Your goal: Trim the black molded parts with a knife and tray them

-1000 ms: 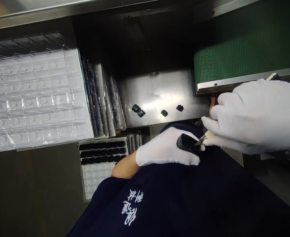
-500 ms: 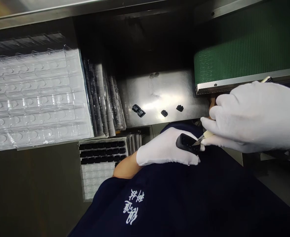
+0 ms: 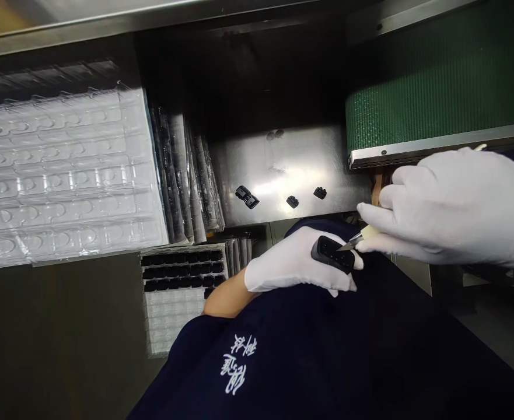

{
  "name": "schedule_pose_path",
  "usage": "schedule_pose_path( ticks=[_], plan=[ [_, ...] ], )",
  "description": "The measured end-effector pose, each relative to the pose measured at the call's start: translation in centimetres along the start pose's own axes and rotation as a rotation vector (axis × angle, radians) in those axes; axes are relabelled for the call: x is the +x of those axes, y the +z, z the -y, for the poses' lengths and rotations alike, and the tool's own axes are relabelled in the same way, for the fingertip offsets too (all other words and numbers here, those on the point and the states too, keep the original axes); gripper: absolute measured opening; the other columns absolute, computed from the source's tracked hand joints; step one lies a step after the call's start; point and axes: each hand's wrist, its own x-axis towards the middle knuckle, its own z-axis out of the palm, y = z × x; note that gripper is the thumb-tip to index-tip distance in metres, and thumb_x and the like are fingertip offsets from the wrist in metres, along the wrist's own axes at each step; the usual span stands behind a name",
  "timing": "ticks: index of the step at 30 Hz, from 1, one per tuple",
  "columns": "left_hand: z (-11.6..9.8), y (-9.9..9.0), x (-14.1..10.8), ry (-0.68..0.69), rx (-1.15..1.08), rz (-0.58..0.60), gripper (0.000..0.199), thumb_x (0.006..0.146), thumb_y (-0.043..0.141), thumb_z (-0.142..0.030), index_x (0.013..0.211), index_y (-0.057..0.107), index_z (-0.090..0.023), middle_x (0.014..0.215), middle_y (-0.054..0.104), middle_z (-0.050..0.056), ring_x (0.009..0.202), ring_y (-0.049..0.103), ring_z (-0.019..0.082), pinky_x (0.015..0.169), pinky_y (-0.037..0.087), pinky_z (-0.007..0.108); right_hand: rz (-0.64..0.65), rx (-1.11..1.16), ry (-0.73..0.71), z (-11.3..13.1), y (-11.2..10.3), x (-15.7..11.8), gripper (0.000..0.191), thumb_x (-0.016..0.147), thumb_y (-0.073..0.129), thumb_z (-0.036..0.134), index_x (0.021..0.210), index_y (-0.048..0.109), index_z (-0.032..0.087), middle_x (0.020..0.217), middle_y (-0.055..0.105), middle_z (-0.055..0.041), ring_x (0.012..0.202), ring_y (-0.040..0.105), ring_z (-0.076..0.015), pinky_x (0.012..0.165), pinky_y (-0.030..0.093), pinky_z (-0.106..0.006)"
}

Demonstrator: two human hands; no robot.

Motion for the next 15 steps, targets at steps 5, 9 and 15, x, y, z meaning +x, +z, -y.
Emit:
schedule_pose_path(
  ticks=[5,9,15],
  plan=[
    [0.3,-0.6,-0.3,0.044,-0.031,0.033,0.031,0.079,0.086,-0.016,0.108,0.077,-0.012,0.092,0.08,0.011,0.075,0.075,0.016,0.072,0.065,0.027,-0.018,0.241,0.504,0.5,-0.5,-0.1,0.054,0.104,0.046,0.054,0.062,0.048,0.021,0.055,0.043,0.0,0.052,0.042,-0.0126,0.048,0.02,-0.028],
    [0.6,-0.8,-0.1,0.165,0.107,0.009,0.034,0.079,0.085,-0.015,0.112,0.076,-0.013,0.097,0.081,0.01,0.084,0.077,0.019,0.08,0.065,0.031,0.053,0.526,0.698,1.9,0.8,0.7,0.032,0.094,0.062,0.045,0.072,0.062,0.023,0.064,0.059,0.0021,0.052,0.054,-0.0133,0.045,0.034,-0.025],
    [1.0,-0.9,0.1,0.399,0.538,-0.171,0.024,0.081,0.085,-0.026,0.104,0.081,-0.018,0.098,0.08,0.006,0.092,0.076,0.023,0.091,0.062,0.035,0.065,0.774,0.645,4.3,1.6,2.1,0.029,0.093,0.065,0.055,0.098,0.075,0.028,0.084,0.071,-0.0009,0.068,0.066,-0.0188,0.052,0.048,-0.028]
  ],
)
